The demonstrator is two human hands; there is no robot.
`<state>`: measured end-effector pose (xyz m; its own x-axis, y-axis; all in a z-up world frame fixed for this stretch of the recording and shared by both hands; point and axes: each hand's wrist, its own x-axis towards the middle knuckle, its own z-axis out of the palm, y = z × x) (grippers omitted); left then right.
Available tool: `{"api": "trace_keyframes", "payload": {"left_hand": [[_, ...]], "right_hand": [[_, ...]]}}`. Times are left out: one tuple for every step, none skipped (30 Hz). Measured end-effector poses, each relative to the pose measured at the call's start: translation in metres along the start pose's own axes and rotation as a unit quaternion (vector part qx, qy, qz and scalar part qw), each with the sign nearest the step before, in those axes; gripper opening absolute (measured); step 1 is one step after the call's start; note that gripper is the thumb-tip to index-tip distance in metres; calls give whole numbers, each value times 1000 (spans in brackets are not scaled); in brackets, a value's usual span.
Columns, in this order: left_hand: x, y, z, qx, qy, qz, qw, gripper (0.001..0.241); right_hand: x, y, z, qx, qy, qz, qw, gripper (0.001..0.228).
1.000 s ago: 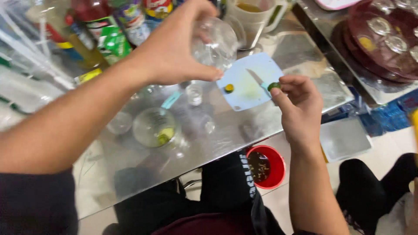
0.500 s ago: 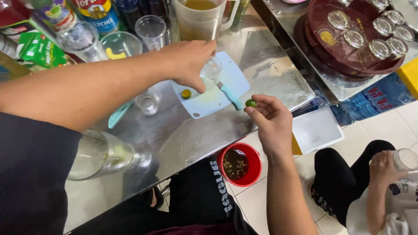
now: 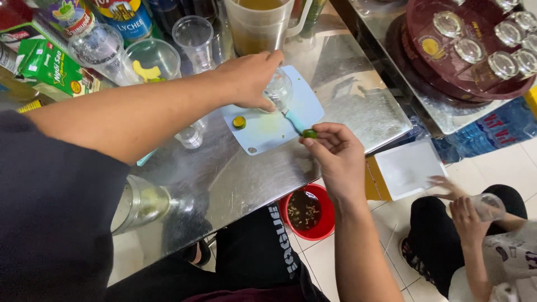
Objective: The person cuts a lime on a cutting board, places the pieces into a shaker, adds ice, pours in syrup and a dark liquid, then shakes the mixture. The person handles the shaker, knife, lime, ice, and bottles during the process.
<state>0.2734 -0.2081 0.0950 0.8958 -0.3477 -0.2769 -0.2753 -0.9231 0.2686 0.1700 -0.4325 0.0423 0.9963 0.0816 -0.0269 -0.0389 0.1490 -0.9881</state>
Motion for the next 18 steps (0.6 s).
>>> {"api": "trace_keyframes", "payload": {"left_hand": [[-6,2,-5,1,3,1,1000,85],[-12,4,-9,-18,20,13,1000,89],[-19,5,-12,-36,38,24,998,94],[-28,3,-14,-36,42,23,998,94],[-37,0,-15,-59,67,90,992,74],[-48,-4,-17,-82,93,156,980,55],[-67,-2,-21,-79,98,152,980,55],[-86,0,-25,-129,122,212,961,38],[-107,1,-29,-175,145,268,936,23],[-121,-1,-29,-171,151,262,937,23],[-137,-3,-29,-195,157,247,936,19],[-153,-5,-28,-219,162,233,934,16],[-168,-8,-28,-214,170,223,936,16],[-182,-11,-29,-231,187,210,932,14],[-197,-13,-29,-248,205,195,927,11],[-209,-18,-25,-243,214,184,928,11],[-220,-24,-22,-248,240,173,922,8],[-230,-31,-18,-254,266,163,916,8]], "right_hand": [[0,-4,5,-1,0,-3,1000,26],[-2,-9,10,-4,-8,3,1000,24],[-3,-13,15,-8,-18,8,1000,23],[-5,-17,19,-9,-20,5,1000,23],[-7,-23,26,3,-34,-2,999,21],[-9,-28,32,15,-49,-9,999,19],[-9,-28,38,16,-55,-13,998,19],[-9,-28,45,17,-63,-24,998,22],[-9,-29,53,19,-74,-35,996,25],[-11,-30,59,21,-82,-38,996,25],[-12,-30,67,17,-96,-44,994,24],[-13,-30,76,13,-110,-50,993,23],[-17,-33,88,17,-122,-53,991,23],[-20,-37,100,10,-137,-57,989,20],[-24,-41,112,2,-154,-61,986,16],[-31,-47,126,7,-168,-64,984,16],[-38,-52,139,-12,-191,-80,978,15],[-45,-57,153,-31,-213,-98,972,13]]}}
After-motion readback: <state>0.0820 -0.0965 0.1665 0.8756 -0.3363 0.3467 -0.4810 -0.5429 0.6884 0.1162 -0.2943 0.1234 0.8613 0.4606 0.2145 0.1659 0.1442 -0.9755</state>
